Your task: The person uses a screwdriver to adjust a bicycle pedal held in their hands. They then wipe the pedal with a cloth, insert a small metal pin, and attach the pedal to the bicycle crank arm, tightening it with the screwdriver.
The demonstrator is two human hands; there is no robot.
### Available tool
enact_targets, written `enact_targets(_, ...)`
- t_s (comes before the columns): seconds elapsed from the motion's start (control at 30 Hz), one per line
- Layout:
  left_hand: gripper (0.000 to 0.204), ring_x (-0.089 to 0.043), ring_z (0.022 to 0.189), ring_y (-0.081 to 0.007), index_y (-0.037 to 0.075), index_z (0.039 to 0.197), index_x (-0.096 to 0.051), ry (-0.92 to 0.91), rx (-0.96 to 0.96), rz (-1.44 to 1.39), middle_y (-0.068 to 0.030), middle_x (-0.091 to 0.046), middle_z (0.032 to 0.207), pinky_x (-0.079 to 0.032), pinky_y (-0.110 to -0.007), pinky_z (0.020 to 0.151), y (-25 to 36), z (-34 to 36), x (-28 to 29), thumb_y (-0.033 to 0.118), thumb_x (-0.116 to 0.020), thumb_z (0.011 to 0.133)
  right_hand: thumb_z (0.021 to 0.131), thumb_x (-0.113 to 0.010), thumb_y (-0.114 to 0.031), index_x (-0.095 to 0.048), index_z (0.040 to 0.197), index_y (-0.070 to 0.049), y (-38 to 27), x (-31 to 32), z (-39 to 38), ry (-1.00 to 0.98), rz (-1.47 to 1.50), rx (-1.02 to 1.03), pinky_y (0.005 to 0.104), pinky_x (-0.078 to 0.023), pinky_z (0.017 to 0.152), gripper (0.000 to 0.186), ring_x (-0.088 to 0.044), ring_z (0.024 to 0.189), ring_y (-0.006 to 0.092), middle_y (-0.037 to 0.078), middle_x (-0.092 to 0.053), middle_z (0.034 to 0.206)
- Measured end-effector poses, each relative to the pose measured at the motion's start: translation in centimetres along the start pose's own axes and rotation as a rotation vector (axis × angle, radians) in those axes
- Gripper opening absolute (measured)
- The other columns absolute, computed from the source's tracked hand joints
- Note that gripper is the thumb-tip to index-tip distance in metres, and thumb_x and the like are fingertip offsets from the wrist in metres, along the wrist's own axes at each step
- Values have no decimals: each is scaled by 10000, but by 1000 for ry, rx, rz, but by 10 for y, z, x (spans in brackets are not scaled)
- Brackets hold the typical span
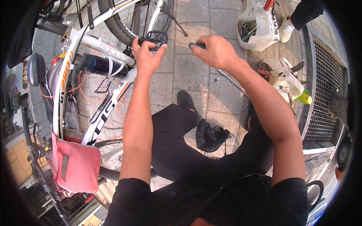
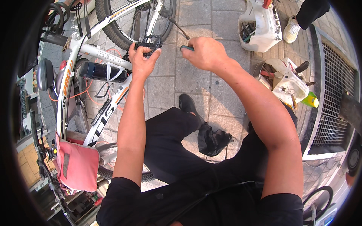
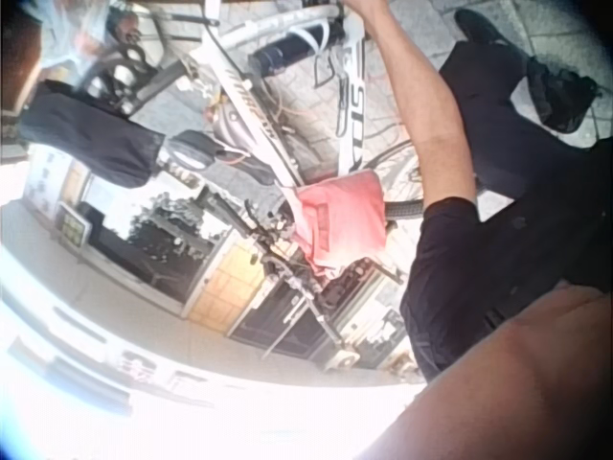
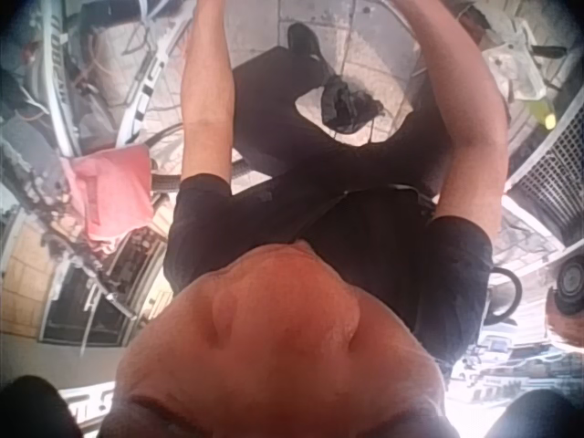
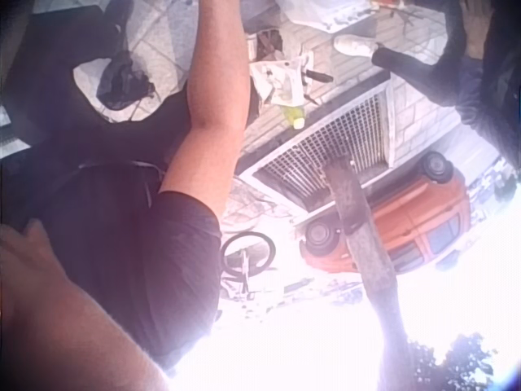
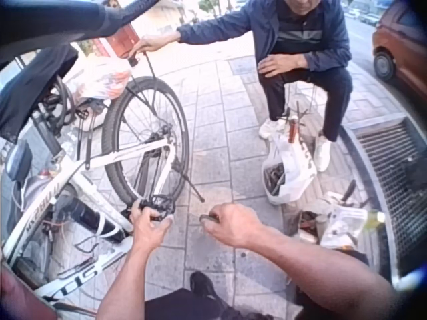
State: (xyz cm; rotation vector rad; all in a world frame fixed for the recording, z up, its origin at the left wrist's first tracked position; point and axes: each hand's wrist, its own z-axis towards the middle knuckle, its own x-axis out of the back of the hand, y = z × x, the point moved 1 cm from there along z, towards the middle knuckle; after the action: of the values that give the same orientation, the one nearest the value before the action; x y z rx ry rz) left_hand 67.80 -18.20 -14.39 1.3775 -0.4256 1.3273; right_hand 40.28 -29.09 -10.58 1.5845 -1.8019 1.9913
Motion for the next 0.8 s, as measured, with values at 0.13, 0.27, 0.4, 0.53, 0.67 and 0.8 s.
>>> enact_targets(0.13, 482, -356, 1486, -555, 62, 986, -717, 0, 15, -33, -369, -290, 1656, -324, -587, 1228, 2, -1, 0, 436, -951, 793, 957, -683, -460, -782, 1151, -30, -1, 1, 1, -40, 21, -22, 506, -578, 962, 482, -742, 1072, 425, 241, -783, 1090)
enact_targets(0.27, 477, -348, 1493, -552, 66, 988, -717, 4, 5, -7, -360, -290, 1661, -320, -582, 1233, -1, 0, -1, 434, -951, 793, 910, -755, -367, -720, 1257, 32, 8, -10, 3, 47, 94, 49, 465, -581, 951, 530, -755, 1040, 395, 258, -776, 1094)
enact_targets(0.4, 477, -346, 1493, -551, 66, 992, -716, -17, 26, -1, -357, -291, 1662, -328, -574, 1231, 4, 1, 0, 432, -950, 794, 872, -766, -296, -704, 1250, 41, 15, -9, 5, 47, 105, 104, 450, -580, 967, 510, -751, 1060, 375, 249, -770, 1105)
enact_targets(0.53, 480, -359, 1481, -550, 65, 994, -714, -9, 24, -8, -358, -296, 1656, -343, -574, 1222, 2, 0, 0, 432, -951, 794, 877, -749, -280, -734, 1234, 17, 11, 5, 3, -30, 132, 21, 436, -581, 974, 465, -753, 1044, 363, 234, -776, 1120)
enact_targets(0.67, 480, -368, 1469, -553, 63, 993, -713, 1, 5, 9, -361, -301, 1650, -353, -577, 1214, 1, -1, -1, 431, -950, 796, 900, -727, -288, -756, 1242, 2, 13, 5, 5, 17, 153, 28, 427, -586, 959, 449, -759, 1016, 350, 223, -788, 1101)
enact_targets(0.8, 478, -366, 1469, -557, 60, 990, -713, 0, 7, 6, -362, -303, 1648, -354, -579, 1213, 3, 0, -1, 426, -951, 795, 918, -706, -330, -769, 1254, -16, 18, 3, 10, -17, 255, 4, 426, -582, 942, 464, -759, 994, 335, 221, -789, 1064)
